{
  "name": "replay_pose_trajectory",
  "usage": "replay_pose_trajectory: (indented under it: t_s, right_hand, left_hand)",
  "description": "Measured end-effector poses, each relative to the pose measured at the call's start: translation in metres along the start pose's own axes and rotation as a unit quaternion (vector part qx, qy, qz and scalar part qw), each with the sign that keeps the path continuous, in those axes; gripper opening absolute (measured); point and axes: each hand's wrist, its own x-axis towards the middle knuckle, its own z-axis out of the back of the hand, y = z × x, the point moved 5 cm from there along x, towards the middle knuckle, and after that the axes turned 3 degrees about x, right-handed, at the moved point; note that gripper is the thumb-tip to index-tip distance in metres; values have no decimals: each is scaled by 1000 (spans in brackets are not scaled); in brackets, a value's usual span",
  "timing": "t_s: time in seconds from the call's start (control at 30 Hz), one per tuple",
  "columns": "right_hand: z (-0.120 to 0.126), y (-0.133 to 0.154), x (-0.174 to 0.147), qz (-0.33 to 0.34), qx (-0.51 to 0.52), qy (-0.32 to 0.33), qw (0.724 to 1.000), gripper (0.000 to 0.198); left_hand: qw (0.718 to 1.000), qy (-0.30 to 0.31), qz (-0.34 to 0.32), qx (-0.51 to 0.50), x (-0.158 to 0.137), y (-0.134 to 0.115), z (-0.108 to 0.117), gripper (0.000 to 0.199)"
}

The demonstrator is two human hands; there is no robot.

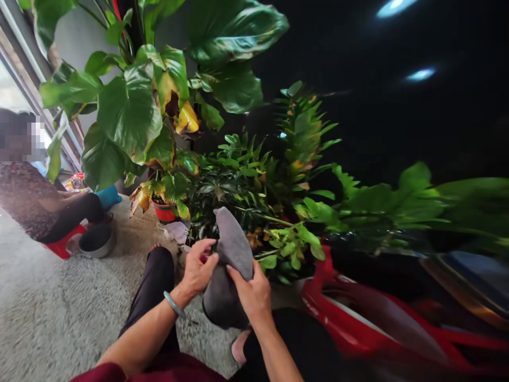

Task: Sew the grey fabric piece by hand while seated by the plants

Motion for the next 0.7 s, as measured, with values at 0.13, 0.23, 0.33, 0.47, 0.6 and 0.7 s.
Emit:
replay_pose_trajectory:
  t_s: [0.13, 0.23, 0.33, 0.47, 0.6, 0.7]
  right_hand:
    - [3, 33, -6, 159, -53, -2, 986, 62]
    - [-1, 46, -28, 252, -45, 25, 966, 53]
    - [-3, 47, -45, 274, -34, 65, 959, 53]
    - [3, 52, -41, 257, 37, 118, 958, 53]
    - [5, 50, -9, 177, 148, 196, 953, 51]
    - [4, 22, 25, 62, 232, 168, 956, 55]
  left_hand:
    - [988, 130, 13, -84, -15, -30, -25, 76]
    - [977, 160, 25, -138, -19, -38, -26, 85]
    - [975, 146, 34, -165, -21, -36, -22, 84]
    - [978, 113, 66, -163, -20, -28, -20, 67]
    - [988, 79, 63, -113, 6, -39, -11, 45]
    - [999, 42, 4, -27, 48, -74, 3, 42]
